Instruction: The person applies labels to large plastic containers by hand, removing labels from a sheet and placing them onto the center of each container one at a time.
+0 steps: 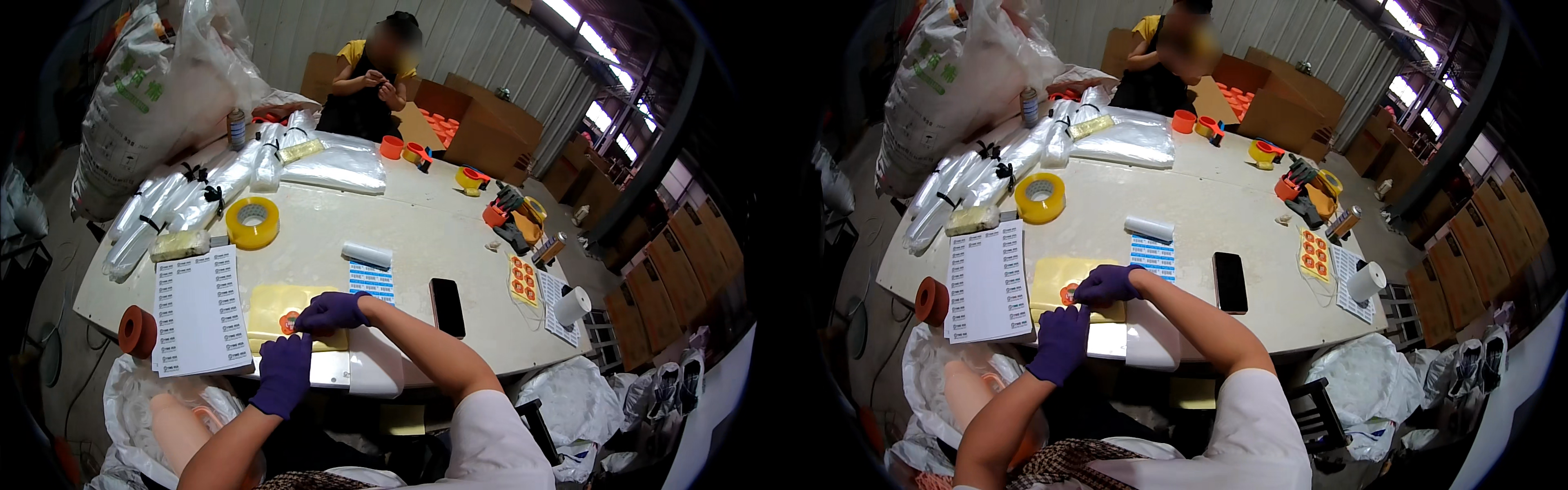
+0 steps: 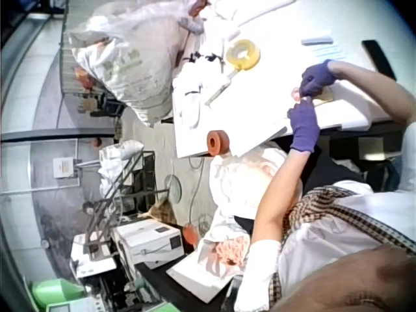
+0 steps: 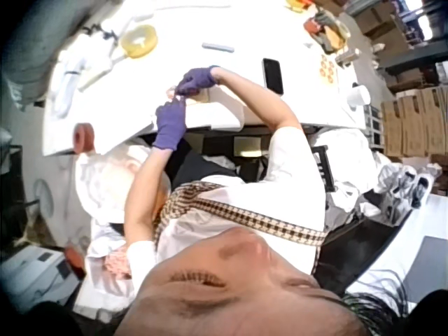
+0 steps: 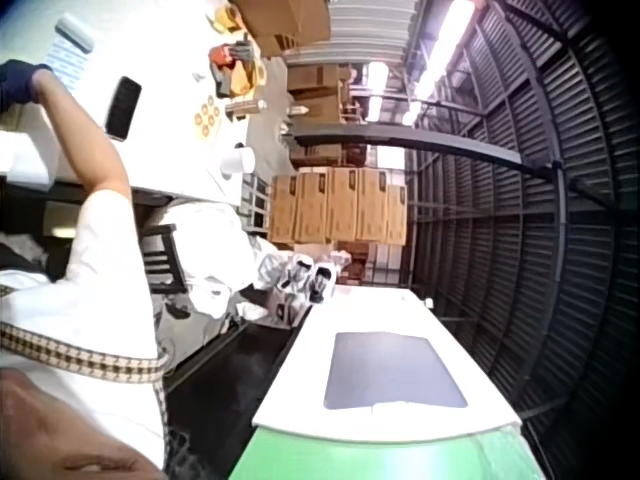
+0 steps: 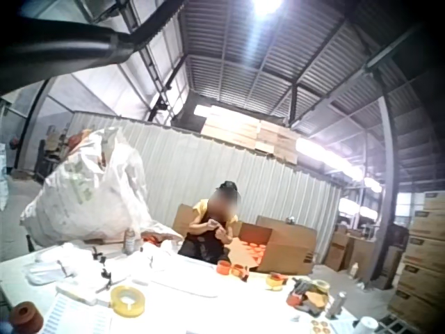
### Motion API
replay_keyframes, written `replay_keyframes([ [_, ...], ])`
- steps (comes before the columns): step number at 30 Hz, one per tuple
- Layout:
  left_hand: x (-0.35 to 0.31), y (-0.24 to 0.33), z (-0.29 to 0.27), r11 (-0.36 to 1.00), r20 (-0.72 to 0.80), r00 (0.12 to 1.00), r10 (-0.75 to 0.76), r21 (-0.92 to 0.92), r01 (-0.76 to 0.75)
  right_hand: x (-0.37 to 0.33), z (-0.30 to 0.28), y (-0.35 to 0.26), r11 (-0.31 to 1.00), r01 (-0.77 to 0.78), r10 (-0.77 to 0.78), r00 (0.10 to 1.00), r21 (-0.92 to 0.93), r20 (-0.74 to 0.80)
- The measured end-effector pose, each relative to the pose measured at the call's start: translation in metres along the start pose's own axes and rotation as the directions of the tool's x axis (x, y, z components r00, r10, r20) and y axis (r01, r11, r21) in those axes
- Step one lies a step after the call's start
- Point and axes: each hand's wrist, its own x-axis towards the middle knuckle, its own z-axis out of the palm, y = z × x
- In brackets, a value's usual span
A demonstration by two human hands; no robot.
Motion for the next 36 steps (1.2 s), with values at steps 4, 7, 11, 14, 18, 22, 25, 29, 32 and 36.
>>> replay_keyframes([
  [4,0.001,0.016,0.001,0.999,-0.005,1.0,0.017,0.044,-0.016,-0.02,-0.022,0.042,0.946,0.29,-0.077,0.631,0.143,-0.772],
  [7,0.0,0.011,-0.014,0.997,0.007,0.999,-0.046,0.06,0.046,-0.038,-0.037,-0.013,0.593,0.704,0.142,0.387,0.392,-0.911],
  [11,-0.038,-0.056,-0.033,0.334,0.086,0.982,-0.17,-0.932,0.14,-0.037,0.025,-0.12,0.791,0.515,-0.456,0.137,-0.33,-0.879],
  [14,-0.097,-0.088,-0.102,-0.668,0.497,0.861,-0.109,-0.678,0.307,-0.057,0.098,-0.142,0.7,0.461,-0.686,0.222,-0.546,-0.693],
  [18,-0.187,-0.112,-0.145,-0.446,0.614,0.754,-0.233,-0.756,0.479,-0.043,0.177,-0.182,0.535,0.538,-0.832,0.204,-0.651,-0.516],
  [22,-0.256,-0.109,-0.18,-0.126,0.647,0.666,-0.371,-0.746,0.654,-0.01,0.235,-0.206,0.474,0.689,-0.878,0.326,-0.548,-0.35],
  [25,-0.28,-0.106,-0.172,0.07,0.49,0.689,-0.534,-0.786,0.614,0.005,0.241,-0.215,0.479,0.707,-0.878,0.38,-0.52,-0.292],
  [29,-0.258,-0.136,-0.159,0.328,0.303,0.754,-0.582,-0.761,0.559,0.031,0.225,-0.217,0.516,0.673,-0.855,0.365,-0.53,-0.369],
  [32,-0.233,-0.166,-0.142,0.47,0.252,0.784,-0.568,-0.683,0.56,0.05,0.213,-0.211,0.596,0.629,-0.803,0.46,-0.499,-0.378],
  [36,-0.22,-0.183,-0.121,0.518,0.277,0.825,-0.493,-0.668,0.534,0.06,0.222,-0.204,0.692,0.663,-0.708,0.547,-0.284,-0.447],
])
